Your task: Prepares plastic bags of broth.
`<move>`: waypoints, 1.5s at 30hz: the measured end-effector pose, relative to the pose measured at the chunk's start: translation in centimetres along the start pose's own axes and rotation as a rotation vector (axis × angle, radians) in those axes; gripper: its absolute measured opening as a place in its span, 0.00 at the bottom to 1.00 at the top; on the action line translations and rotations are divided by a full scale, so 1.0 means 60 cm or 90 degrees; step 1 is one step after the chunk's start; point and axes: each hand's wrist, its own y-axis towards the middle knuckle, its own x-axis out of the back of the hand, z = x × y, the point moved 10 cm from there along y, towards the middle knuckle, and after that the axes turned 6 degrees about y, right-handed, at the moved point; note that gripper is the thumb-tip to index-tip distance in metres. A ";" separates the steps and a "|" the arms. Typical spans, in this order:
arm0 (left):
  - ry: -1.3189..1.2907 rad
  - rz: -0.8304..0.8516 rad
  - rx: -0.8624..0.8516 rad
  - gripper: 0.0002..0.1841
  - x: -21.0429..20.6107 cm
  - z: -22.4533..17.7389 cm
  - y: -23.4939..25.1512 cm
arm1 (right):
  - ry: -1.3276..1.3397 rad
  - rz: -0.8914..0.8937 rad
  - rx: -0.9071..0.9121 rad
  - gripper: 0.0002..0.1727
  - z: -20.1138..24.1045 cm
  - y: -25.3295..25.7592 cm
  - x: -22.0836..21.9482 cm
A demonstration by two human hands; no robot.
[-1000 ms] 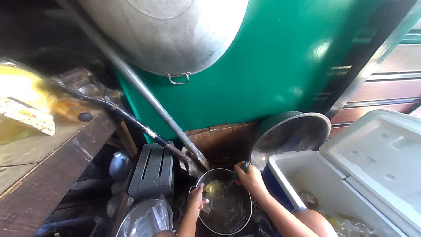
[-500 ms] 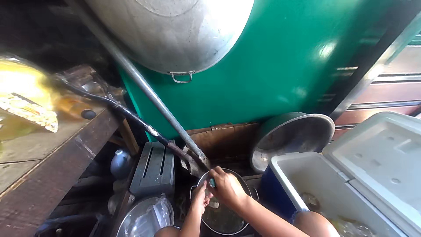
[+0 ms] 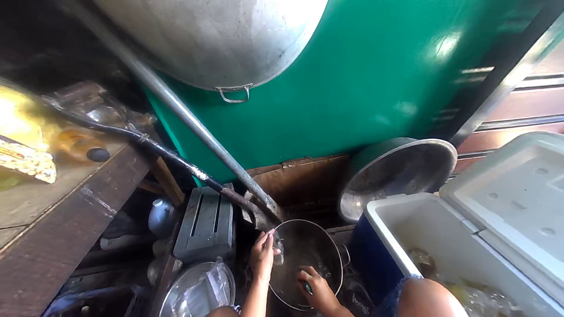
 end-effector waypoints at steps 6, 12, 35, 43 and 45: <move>0.076 -0.006 -0.010 0.16 0.009 0.004 0.000 | 0.343 -0.313 -0.321 0.14 -0.115 -0.019 0.026; 0.233 -0.040 -0.054 0.15 0.021 -0.040 -0.014 | 0.632 -0.426 -0.462 0.13 -0.138 -0.052 0.062; -0.093 0.048 0.232 0.25 -0.067 0.027 -0.038 | -0.073 -0.295 0.050 0.14 0.313 0.021 0.303; -0.119 -0.019 0.177 0.24 -0.062 0.007 -0.032 | -0.254 -0.202 0.389 0.04 0.312 -0.036 0.181; -0.081 -0.015 0.137 0.23 -0.059 0.002 -0.024 | -0.209 -0.150 0.326 0.06 0.242 -0.016 0.168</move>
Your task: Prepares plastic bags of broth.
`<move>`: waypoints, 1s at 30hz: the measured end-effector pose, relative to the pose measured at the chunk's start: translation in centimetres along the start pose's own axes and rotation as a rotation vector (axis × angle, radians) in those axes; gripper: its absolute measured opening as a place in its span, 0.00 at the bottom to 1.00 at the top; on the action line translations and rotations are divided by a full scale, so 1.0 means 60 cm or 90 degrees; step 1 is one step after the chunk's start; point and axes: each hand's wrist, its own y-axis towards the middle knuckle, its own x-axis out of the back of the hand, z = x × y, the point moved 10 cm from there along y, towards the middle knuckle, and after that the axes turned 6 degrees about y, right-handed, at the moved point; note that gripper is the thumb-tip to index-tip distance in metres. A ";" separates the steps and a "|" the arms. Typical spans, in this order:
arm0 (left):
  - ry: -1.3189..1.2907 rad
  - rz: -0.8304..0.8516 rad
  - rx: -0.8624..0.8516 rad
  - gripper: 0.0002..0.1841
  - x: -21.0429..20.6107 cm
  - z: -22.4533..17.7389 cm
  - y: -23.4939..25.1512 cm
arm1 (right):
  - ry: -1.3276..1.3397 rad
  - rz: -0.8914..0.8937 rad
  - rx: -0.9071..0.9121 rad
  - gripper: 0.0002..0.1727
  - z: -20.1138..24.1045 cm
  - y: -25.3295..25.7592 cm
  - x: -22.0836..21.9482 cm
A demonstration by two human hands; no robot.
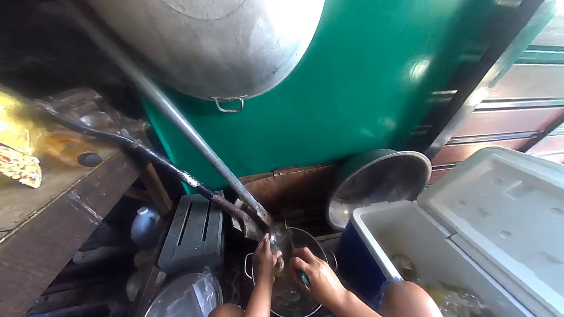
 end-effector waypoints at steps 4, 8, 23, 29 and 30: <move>-0.004 -0.009 -0.077 0.20 0.010 -0.030 -0.001 | 0.102 0.035 -0.104 0.08 -0.075 -0.059 -0.079; -0.045 -0.005 -0.069 0.19 0.031 -0.043 -0.009 | 0.159 0.114 -0.155 0.09 -0.091 -0.109 -0.167; -0.021 0.011 -0.062 0.18 0.049 -0.033 -0.004 | 0.387 -0.237 -0.736 0.13 -0.242 -0.198 -0.103; 0.022 0.037 -0.028 0.18 0.033 -0.020 -0.004 | 0.251 -0.187 -0.628 0.13 -0.223 -0.103 0.035; 0.025 0.047 -0.025 0.18 0.030 -0.018 -0.005 | 0.238 -0.180 -0.608 0.13 -0.215 -0.084 0.055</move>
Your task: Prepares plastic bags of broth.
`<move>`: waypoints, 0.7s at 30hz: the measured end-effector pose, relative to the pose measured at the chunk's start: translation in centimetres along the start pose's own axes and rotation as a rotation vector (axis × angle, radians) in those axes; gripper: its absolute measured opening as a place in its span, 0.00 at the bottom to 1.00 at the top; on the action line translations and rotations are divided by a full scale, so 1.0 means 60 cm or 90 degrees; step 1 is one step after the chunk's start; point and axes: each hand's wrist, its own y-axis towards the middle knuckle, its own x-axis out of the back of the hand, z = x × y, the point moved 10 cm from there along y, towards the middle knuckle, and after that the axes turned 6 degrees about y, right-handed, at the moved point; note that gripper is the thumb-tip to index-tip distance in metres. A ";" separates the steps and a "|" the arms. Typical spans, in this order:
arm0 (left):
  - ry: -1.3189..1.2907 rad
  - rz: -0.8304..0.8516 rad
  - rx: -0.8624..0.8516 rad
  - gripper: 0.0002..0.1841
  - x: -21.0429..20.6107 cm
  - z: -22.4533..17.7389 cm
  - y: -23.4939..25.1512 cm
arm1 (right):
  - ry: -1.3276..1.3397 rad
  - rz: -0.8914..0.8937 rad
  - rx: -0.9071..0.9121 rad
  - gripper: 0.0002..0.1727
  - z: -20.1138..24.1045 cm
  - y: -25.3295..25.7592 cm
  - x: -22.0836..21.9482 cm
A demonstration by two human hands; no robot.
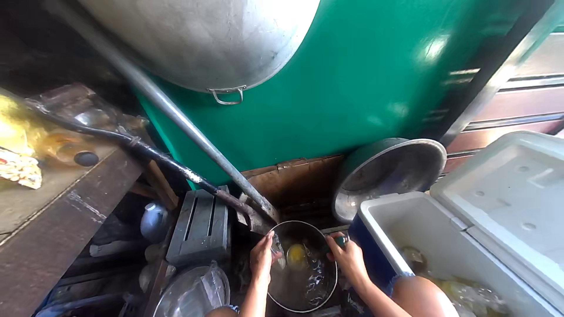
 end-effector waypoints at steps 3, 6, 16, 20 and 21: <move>0.022 0.007 0.023 0.19 -0.010 0.009 -0.001 | 0.002 -0.004 0.026 0.13 0.070 0.007 0.021; 0.049 0.014 0.054 0.19 -0.018 0.015 -0.005 | 0.026 -0.019 0.035 0.11 0.125 0.006 0.032; -0.003 0.019 0.098 0.23 -0.048 0.028 -0.011 | -0.201 -0.010 0.566 0.06 0.284 -0.167 -0.063; -0.003 -0.004 0.091 0.22 -0.048 0.031 -0.005 | -0.225 -0.039 0.645 0.04 0.256 -0.187 -0.065; 0.002 -0.007 0.096 0.22 -0.048 0.034 -0.003 | -0.212 -0.052 0.630 0.05 0.240 -0.173 -0.060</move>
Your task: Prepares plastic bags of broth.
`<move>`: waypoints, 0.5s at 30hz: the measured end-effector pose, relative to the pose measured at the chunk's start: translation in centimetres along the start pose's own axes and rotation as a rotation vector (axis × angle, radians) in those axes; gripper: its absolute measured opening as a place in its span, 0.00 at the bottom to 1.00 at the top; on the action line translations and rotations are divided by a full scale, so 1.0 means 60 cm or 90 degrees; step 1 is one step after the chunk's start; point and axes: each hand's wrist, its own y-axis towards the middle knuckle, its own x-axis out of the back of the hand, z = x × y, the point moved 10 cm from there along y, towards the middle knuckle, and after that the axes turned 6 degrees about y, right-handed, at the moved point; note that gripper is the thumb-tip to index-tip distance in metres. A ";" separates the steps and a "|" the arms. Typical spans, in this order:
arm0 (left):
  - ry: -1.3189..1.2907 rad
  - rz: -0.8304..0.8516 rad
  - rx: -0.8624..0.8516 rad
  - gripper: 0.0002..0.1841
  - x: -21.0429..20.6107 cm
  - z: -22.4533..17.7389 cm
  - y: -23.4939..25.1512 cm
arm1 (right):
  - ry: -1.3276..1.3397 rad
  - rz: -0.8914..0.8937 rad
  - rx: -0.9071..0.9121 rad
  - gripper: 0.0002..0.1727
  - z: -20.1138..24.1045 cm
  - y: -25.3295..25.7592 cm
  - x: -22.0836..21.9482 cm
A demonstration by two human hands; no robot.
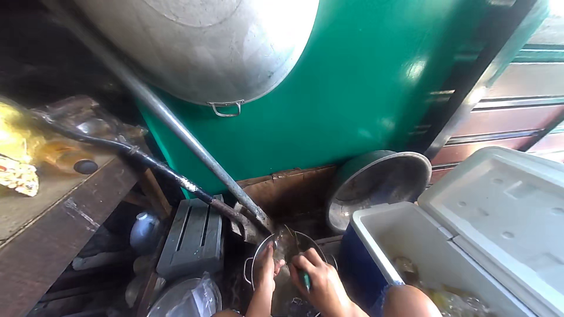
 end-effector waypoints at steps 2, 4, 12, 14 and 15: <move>0.009 0.021 -0.011 0.21 -0.001 0.003 0.007 | 0.016 -0.015 -0.054 0.07 -0.051 -0.017 -0.014; 0.036 0.028 -0.045 0.20 -0.002 -0.002 0.010 | 0.037 0.048 -0.127 0.07 -0.104 -0.047 -0.049; 0.093 0.091 -0.111 0.19 -0.003 -0.003 0.019 | 0.098 0.281 -0.413 0.12 -0.226 -0.224 -0.173; 0.114 0.114 -0.127 0.18 -0.001 -0.004 0.018 | 0.131 0.191 -0.497 0.13 -0.250 -0.245 -0.165; 0.125 0.124 -0.136 0.18 -0.001 -0.004 0.018 | 0.147 0.138 -0.547 0.14 -0.266 -0.253 -0.156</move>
